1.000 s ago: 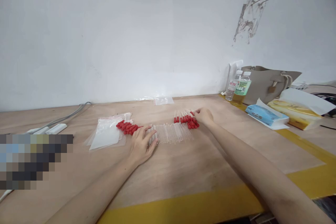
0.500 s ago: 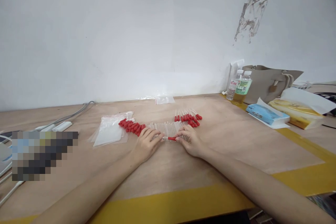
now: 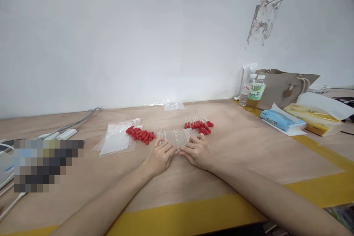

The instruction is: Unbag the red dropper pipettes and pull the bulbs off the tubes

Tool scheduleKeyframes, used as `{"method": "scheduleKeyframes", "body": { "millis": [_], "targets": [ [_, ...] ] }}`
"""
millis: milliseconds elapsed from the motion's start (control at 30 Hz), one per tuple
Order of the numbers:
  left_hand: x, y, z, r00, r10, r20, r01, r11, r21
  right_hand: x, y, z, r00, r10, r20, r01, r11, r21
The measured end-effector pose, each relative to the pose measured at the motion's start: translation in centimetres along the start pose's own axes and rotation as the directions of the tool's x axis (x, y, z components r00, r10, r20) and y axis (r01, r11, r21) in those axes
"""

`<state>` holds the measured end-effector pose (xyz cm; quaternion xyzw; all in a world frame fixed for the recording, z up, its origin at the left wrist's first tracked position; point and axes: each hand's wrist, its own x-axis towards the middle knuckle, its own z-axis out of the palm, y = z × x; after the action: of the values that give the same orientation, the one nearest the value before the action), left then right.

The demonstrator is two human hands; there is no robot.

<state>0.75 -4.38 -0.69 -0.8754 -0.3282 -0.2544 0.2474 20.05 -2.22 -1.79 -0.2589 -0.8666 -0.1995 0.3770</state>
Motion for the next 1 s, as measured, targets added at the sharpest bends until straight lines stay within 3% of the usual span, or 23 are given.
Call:
{"method": "scheduleKeyframes", "body": {
  "millis": [200,300,533,667,733,833,900,1000],
  "targets": [
    [-0.2,0.1,-0.1,0.999,-0.032,0.005,0.032,0.999,-0.043,-0.1,0.2,-0.4,0.998,-0.041,-0.051,0.038,0.998,-0.051],
    [-0.3,0.3,-0.2,0.999,-0.044,-0.010,0.043,0.996,-0.077,-0.2,0.4,-0.7,0.999,-0.043,-0.021,0.043,0.999,-0.034],
    [-0.3,0.5,-0.6,0.998,-0.066,-0.008,0.065,0.992,-0.105,-0.6,0.8,-1.4,0.989,0.079,0.124,-0.096,0.986,0.138],
    [-0.9,0.3,-0.5,0.996,-0.094,-0.005,0.093,0.988,-0.121,-1.1,1.9,-1.6,0.988,0.097,0.123,-0.116,0.981,0.156],
    [-1.5,-0.2,-0.3,0.986,-0.162,-0.036,0.155,0.977,-0.146,-1.5,3.2,-1.8,0.980,0.178,0.085,-0.189,0.971,0.146],
    [-2.0,-1.1,-0.1,0.949,-0.299,-0.094,0.274,0.937,-0.216,-2.1,6.1,-2.3,0.909,0.417,-0.010,-0.406,0.889,0.214],
    [-1.8,-1.6,-0.1,0.928,-0.360,-0.100,0.326,0.911,-0.252,-2.4,8.0,-2.5,0.820,0.573,-0.005,-0.548,0.787,0.285],
    [-0.9,-2.3,-0.4,0.902,-0.422,-0.090,0.394,0.890,-0.228,-2.6,10.6,-2.4,0.653,0.753,0.077,-0.745,0.622,0.240]
  ]
}}
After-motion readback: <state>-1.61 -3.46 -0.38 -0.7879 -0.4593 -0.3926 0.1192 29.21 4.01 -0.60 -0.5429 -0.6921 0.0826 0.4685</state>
